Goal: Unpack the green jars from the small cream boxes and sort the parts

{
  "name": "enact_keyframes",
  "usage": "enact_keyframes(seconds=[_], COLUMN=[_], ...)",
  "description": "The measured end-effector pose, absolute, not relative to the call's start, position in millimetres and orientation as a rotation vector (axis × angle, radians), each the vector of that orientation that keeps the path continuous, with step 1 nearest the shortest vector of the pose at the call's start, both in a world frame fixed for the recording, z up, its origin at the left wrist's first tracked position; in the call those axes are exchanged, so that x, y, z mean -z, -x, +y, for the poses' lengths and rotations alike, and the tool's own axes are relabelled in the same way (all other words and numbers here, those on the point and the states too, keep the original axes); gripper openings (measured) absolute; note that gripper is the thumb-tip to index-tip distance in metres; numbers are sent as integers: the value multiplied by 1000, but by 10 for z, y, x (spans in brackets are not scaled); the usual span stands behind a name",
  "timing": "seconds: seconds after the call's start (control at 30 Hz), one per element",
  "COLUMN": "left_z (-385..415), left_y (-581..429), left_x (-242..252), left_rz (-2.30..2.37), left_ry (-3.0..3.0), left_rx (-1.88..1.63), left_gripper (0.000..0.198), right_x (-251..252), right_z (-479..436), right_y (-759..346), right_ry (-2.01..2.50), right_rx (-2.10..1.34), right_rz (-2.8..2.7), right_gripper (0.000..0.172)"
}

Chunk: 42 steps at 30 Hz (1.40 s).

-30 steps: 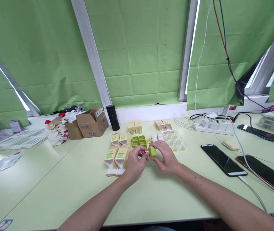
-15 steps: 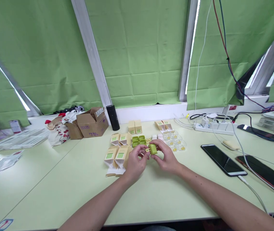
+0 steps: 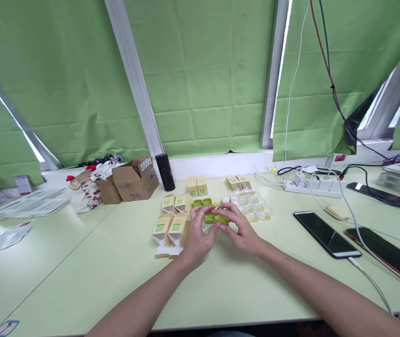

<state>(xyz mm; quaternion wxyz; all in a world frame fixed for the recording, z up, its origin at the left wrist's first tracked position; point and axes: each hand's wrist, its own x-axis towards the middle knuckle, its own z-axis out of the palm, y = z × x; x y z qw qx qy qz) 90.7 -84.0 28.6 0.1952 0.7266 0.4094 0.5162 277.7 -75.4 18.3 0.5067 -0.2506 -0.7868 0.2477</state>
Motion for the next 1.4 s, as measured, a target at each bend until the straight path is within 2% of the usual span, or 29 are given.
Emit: enact_keyframes(seconds=[0.23, 0.57, 0.93, 1.4], left_z=[-839, -822, -836, -847], left_y=[-888, -911, -914, -907], left_x=[-275, -288, -308, -236], left_rz=[1081, 1157, 1196, 1095], left_ry=[-2033, -2082, -2148, -2505], left_rx=[-1452, -1436, -1443, -1495], left_gripper=[40, 47, 40, 41], right_x=[-140, -145, -167, -146], right_z=[-711, -717, -756, -714], right_y=[-2798, -2810, -2816, -2793], right_ry=[639, 646, 638, 739], right_rx=[-321, -180, -114, 273], right_rz=[-1920, -1938, -1880, -1848], right_gripper=[56, 53, 34, 21])
